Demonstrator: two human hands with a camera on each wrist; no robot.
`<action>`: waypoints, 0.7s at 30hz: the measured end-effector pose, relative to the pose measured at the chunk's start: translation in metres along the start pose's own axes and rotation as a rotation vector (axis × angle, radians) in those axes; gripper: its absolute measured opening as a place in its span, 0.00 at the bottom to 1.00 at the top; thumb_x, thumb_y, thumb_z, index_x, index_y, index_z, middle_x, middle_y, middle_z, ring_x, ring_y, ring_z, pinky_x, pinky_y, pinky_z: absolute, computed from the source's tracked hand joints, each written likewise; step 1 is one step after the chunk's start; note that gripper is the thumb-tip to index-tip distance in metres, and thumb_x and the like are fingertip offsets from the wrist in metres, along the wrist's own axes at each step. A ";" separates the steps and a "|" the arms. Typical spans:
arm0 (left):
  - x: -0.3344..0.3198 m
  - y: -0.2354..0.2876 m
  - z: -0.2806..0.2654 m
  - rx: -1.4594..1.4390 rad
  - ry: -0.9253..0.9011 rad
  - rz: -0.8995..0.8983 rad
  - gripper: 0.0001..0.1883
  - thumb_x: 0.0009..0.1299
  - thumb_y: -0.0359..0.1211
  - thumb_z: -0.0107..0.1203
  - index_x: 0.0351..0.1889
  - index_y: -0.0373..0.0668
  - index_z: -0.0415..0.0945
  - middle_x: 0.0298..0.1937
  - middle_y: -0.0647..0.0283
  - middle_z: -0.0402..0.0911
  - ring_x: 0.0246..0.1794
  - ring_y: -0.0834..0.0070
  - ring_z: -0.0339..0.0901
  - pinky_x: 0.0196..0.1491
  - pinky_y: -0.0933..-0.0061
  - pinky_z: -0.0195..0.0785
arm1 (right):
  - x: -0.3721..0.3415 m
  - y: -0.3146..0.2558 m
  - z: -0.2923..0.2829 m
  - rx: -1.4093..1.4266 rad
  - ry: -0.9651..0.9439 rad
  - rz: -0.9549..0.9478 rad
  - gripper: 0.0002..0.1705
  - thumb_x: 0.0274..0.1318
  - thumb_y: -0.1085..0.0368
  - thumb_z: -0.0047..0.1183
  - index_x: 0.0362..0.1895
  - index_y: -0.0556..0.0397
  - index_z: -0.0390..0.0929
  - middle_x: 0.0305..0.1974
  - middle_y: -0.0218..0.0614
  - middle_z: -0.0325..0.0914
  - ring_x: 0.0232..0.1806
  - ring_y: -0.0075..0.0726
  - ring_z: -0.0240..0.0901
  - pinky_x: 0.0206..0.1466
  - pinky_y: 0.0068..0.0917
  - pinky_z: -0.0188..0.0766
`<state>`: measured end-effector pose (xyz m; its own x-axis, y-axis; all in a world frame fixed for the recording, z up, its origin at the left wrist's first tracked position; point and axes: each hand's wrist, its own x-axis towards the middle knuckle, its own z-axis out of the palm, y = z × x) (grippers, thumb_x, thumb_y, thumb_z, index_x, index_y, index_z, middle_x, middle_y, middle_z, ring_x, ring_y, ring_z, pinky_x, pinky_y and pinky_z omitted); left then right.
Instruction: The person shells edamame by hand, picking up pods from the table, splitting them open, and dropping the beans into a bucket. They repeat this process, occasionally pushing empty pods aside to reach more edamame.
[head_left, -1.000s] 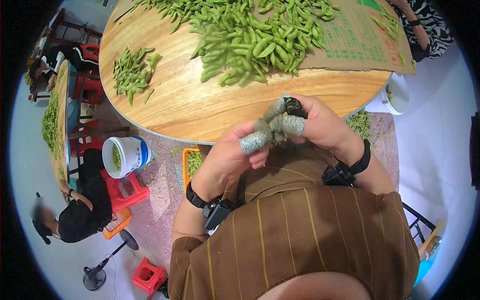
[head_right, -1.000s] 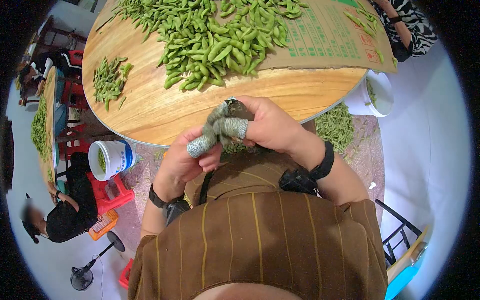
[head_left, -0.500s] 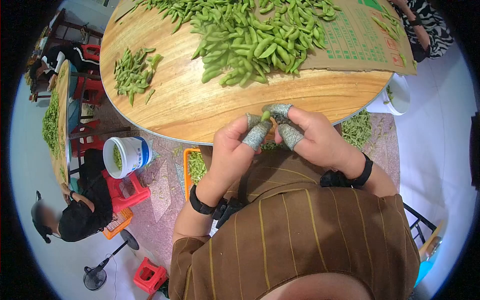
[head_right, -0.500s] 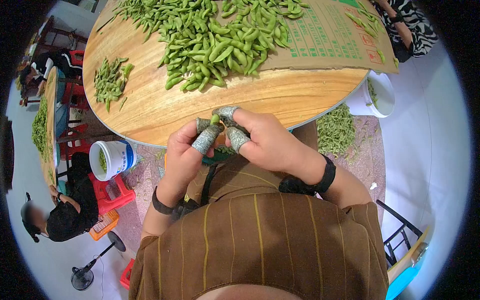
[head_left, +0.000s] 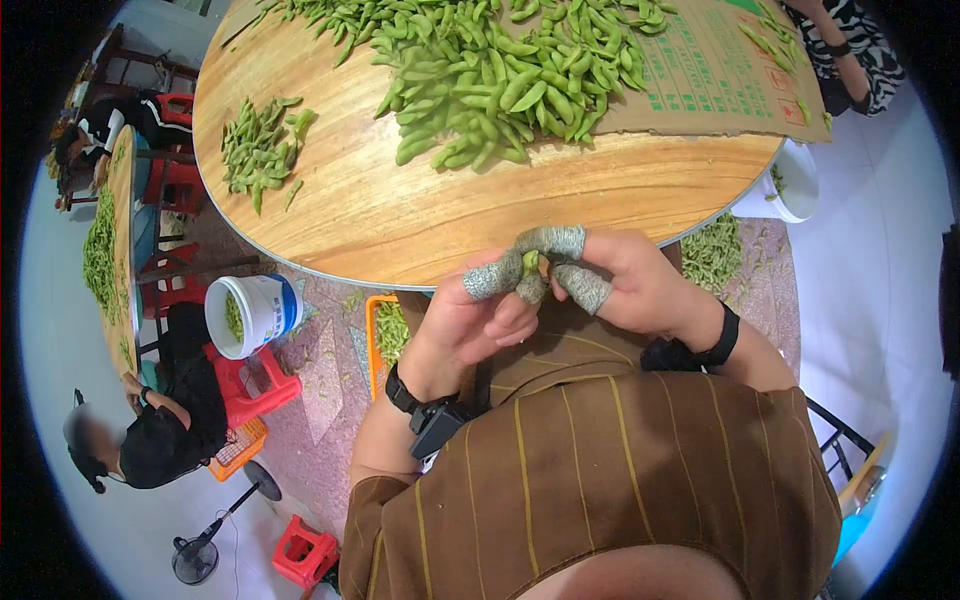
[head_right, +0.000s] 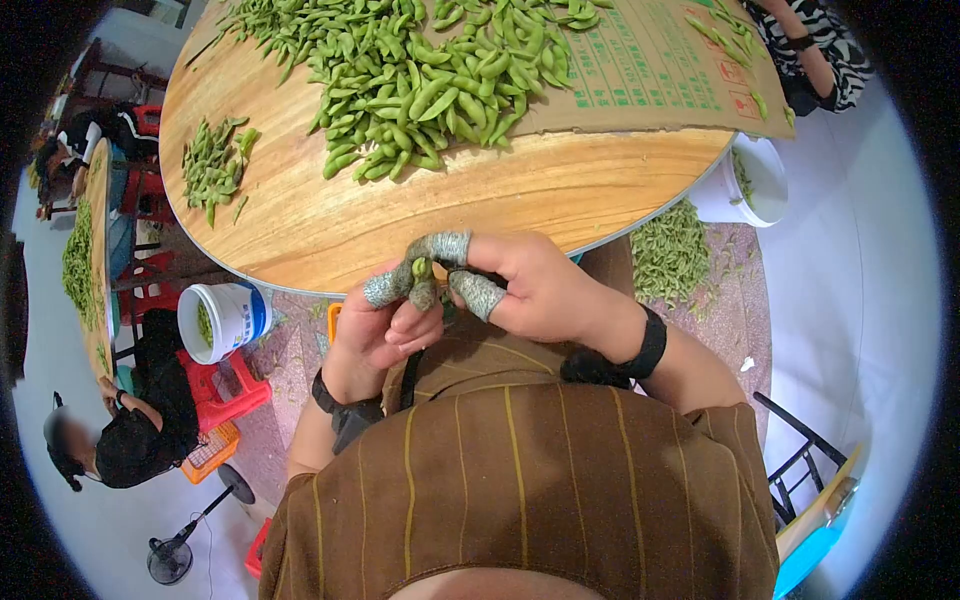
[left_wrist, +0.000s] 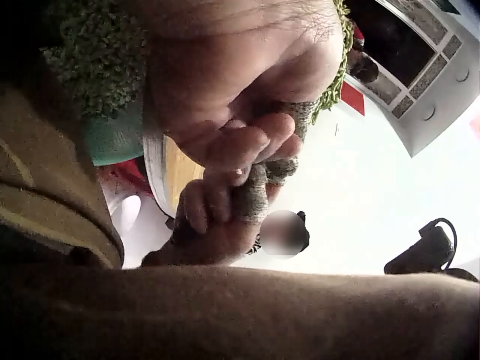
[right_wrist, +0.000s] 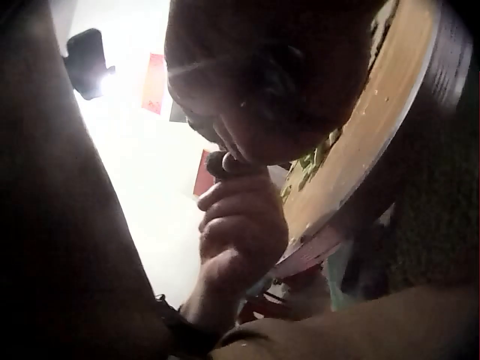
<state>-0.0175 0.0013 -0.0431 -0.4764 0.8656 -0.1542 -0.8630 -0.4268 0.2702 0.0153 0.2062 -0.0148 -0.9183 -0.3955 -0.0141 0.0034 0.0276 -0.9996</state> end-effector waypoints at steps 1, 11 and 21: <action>0.001 0.001 0.001 0.011 -0.076 -0.023 0.18 0.75 0.39 0.42 0.45 0.32 0.71 0.16 0.68 0.63 0.11 0.82 0.55 0.17 0.80 0.50 | 0.000 0.002 0.000 -0.254 0.032 -0.221 0.19 0.59 0.73 0.45 0.55 0.53 0.73 0.37 0.27 0.77 0.35 0.22 0.75 0.40 0.21 0.72; 0.002 -0.003 0.003 -0.006 0.068 -0.020 0.15 0.74 0.39 0.42 0.42 0.36 0.71 0.15 0.71 0.60 0.11 0.83 0.55 0.15 0.80 0.48 | 0.011 0.001 -0.010 0.301 0.060 0.098 0.14 0.58 0.68 0.57 0.47 0.59 0.76 0.38 0.27 0.79 0.39 0.18 0.72 0.44 0.21 0.70; 0.006 -0.010 0.016 0.058 0.111 -0.026 0.14 0.75 0.40 0.42 0.40 0.40 0.71 0.15 0.71 0.62 0.12 0.83 0.56 0.17 0.81 0.49 | 0.014 -0.009 -0.026 -0.049 -0.053 0.000 0.14 0.51 0.66 0.61 0.41 0.56 0.77 0.30 0.30 0.78 0.34 0.19 0.72 0.39 0.22 0.70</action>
<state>-0.0094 0.0148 -0.0312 -0.4726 0.8403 -0.2657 -0.8657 -0.3862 0.3184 -0.0077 0.2246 -0.0049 -0.8961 -0.4436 -0.0164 -0.0173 0.0718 -0.9973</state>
